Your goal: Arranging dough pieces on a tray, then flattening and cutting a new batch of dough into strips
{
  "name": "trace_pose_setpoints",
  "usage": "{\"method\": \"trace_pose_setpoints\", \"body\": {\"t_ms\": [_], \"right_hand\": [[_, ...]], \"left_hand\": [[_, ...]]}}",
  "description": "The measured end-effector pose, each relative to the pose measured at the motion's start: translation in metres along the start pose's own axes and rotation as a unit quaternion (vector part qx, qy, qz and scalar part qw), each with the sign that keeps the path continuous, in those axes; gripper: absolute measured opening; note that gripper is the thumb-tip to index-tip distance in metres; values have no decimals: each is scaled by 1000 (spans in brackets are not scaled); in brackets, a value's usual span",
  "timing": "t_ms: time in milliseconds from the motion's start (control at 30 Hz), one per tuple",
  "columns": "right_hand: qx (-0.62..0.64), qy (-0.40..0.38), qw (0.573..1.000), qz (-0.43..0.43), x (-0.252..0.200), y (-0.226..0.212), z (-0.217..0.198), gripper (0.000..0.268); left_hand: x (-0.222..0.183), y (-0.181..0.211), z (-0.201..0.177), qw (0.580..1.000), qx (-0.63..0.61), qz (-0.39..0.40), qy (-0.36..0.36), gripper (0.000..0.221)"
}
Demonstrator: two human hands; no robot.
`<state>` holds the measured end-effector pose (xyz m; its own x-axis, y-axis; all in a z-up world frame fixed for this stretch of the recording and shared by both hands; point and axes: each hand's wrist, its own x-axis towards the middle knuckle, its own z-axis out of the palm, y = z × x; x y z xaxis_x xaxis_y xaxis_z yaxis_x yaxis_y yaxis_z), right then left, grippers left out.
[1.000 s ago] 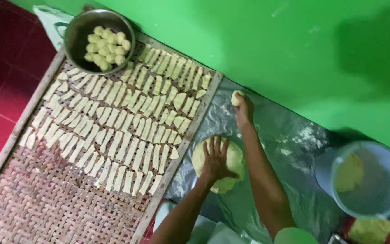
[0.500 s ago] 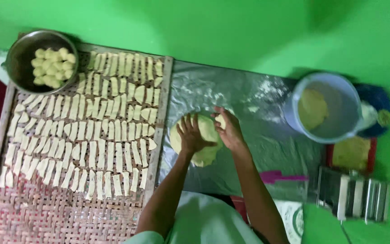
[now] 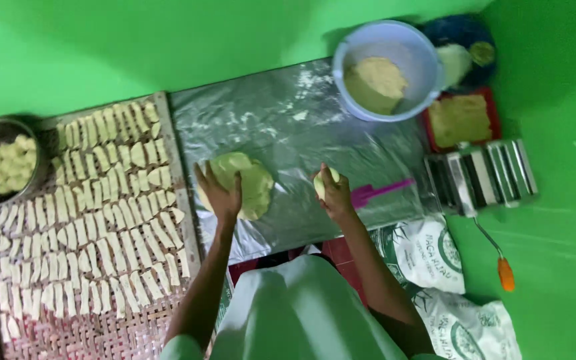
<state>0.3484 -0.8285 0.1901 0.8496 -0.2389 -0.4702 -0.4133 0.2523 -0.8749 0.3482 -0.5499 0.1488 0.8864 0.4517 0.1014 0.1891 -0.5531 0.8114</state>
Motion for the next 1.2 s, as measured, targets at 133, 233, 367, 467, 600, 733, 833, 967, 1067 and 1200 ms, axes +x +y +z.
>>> {"method": "trace_pose_setpoints", "body": {"t_ms": [133,233,367,467,600,733,833,967,1067,1200], "right_hand": [[-12,56,997,-42,-16,13,-37,46],[-39,88,992,-82,-22,25,-60,41],[-37,102,991,-82,-29,30,-86,42],[-69,86,988,-110,-41,25,-105,38],[-135,53,979,-143,-64,19,-129,40],[-174,28,970,-165,-82,3,-144,46],[-208,-2,962,-179,-95,-3,-149,55],[-273,61,870,-406,-60,43,-180,37],[-228,67,896,-375,-81,20,-185,39],[-51,36,994,-89,-99,-23,-188,61]], "left_hand": [[-83,55,41,989,-139,-22,-38,85],[-147,123,68,955,-244,-79,-151,63],[-195,208,76,791,-435,-300,-310,81],[-204,200,121,776,-418,-336,-331,79],[-213,208,120,775,-407,-328,-354,68],[-224,194,141,825,-356,-277,-341,52],[-226,175,150,842,-340,-270,-320,41],[-208,185,146,882,-256,-185,-350,24],[-200,224,133,874,-271,-188,-358,29],[-192,261,137,879,-253,-168,-368,33]]}}
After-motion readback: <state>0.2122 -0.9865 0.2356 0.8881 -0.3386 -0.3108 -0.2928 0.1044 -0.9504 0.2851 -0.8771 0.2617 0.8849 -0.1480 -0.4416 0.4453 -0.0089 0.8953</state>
